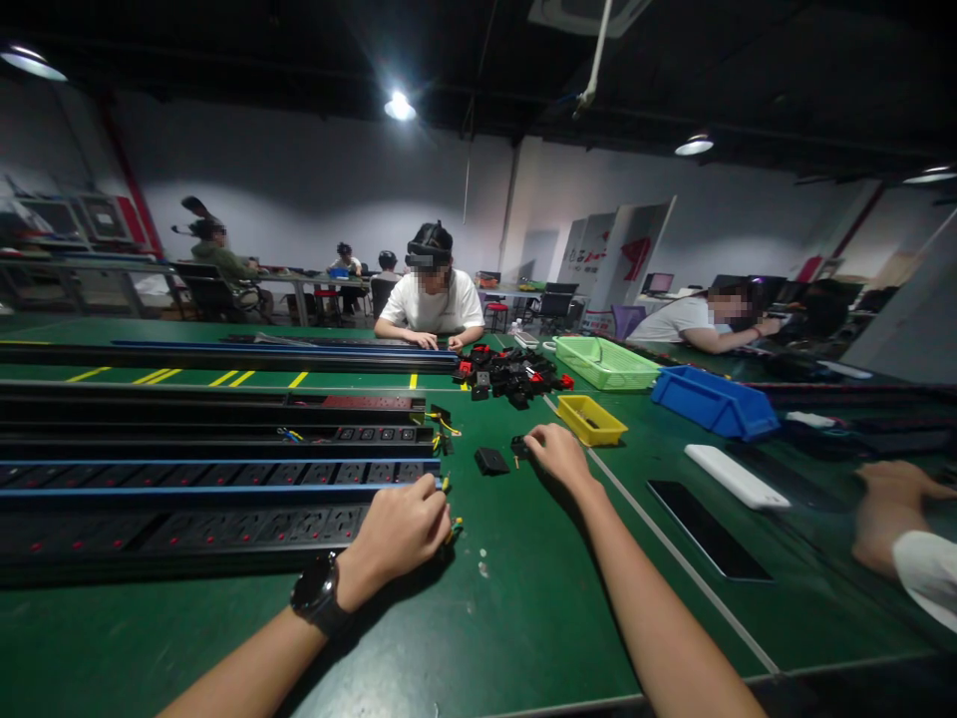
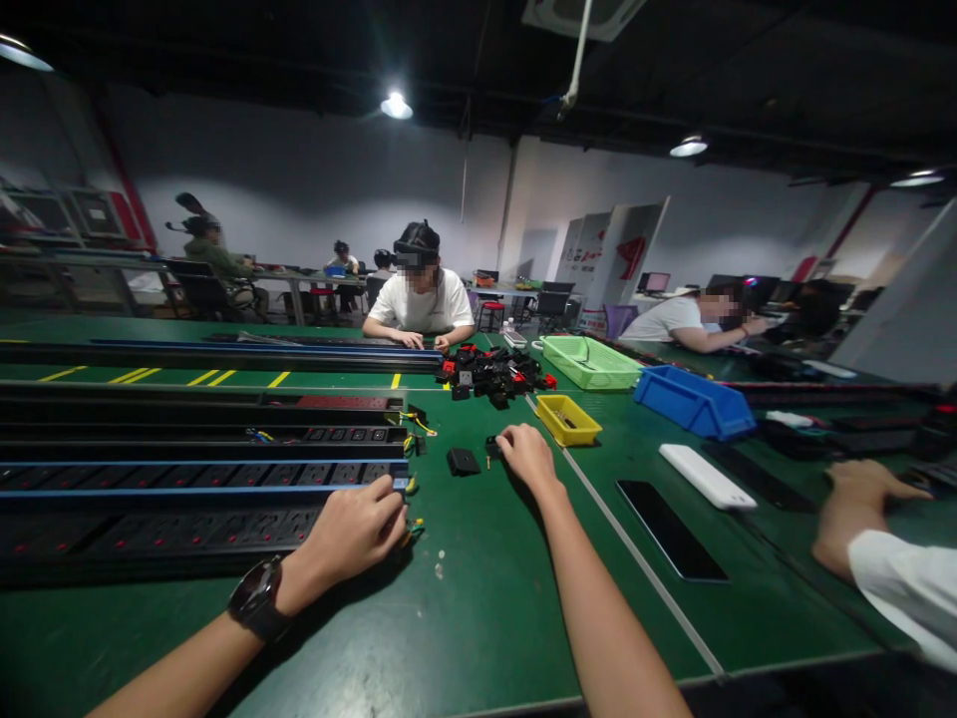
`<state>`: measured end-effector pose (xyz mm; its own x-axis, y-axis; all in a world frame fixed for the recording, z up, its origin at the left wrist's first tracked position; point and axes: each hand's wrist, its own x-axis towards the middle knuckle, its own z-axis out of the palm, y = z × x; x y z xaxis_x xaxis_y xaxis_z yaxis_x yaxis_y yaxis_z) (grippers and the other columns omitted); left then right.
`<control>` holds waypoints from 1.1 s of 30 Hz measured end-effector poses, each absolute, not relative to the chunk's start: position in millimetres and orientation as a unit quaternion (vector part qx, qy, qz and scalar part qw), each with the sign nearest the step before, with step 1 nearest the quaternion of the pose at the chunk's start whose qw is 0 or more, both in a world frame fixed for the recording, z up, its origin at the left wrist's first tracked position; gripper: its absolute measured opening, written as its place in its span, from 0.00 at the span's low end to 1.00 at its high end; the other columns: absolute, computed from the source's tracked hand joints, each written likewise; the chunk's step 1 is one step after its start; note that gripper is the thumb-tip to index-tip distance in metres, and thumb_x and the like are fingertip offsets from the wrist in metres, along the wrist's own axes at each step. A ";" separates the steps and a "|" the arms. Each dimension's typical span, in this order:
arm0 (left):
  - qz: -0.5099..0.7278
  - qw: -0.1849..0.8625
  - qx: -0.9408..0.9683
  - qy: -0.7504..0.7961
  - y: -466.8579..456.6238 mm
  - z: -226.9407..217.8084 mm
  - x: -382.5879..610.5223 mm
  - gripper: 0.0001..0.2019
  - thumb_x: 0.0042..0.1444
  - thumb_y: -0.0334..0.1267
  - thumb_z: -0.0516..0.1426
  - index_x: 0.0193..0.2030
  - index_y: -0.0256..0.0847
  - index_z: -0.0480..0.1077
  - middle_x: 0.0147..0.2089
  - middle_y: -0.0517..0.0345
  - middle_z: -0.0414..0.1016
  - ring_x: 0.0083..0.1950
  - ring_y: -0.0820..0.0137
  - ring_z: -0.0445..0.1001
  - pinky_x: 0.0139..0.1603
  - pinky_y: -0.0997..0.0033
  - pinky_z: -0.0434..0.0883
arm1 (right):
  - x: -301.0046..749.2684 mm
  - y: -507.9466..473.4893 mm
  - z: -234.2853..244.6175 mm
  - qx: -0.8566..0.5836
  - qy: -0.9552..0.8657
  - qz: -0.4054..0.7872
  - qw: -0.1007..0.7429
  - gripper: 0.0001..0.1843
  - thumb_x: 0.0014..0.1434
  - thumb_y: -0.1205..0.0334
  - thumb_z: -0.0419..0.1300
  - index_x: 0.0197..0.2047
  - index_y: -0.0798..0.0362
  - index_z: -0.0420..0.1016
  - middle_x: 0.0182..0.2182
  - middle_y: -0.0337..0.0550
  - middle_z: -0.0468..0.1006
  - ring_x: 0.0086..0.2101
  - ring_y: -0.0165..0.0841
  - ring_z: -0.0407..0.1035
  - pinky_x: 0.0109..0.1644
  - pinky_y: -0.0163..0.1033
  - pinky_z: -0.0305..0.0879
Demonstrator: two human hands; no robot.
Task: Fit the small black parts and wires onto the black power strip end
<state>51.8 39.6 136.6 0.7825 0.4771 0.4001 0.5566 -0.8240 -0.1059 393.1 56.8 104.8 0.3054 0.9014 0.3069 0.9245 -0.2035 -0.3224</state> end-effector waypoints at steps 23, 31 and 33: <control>-0.199 0.112 -0.935 -0.271 41.0 133.6 50.8 0.13 0.70 0.37 0.50 0.35 0.40 0.72 0.37 0.54 0.74 0.29 0.70 0.71 0.28 0.69 0.61 | 333.8 119.3 107.1 -0.836 -0.515 -0.029 0.188 0.16 0.68 0.67 0.55 0.50 0.51 0.84 0.45 0.56 0.85 0.51 0.46 0.76 0.53 0.45 0.65; -0.183 0.117 -0.935 -0.280 39.8 133.5 52.9 0.13 0.69 0.37 0.51 0.35 0.40 0.73 0.36 0.53 0.74 0.29 0.69 0.72 0.28 0.69 0.61 | 289.5 127.5 109.1 -0.694 -0.685 -0.048 0.216 0.17 0.73 0.58 0.55 0.57 0.53 0.80 0.51 0.52 0.82 0.53 0.42 0.72 0.56 0.41 0.65; -0.183 0.116 -0.935 -0.282 39.4 133.9 52.8 0.13 0.69 0.37 0.51 0.35 0.40 0.73 0.37 0.53 0.74 0.29 0.68 0.72 0.28 0.68 0.61 | 269.0 134.3 111.9 -0.661 -0.718 -0.045 0.213 0.17 0.73 0.56 0.55 0.56 0.52 0.80 0.50 0.51 0.81 0.52 0.40 0.72 0.56 0.40 0.64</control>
<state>52.8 39.4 133.9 0.7742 0.4846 0.4072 0.5695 -0.8141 -0.1139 269.0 134.3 111.9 -0.0360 0.9303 0.3651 0.9685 0.1226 -0.2169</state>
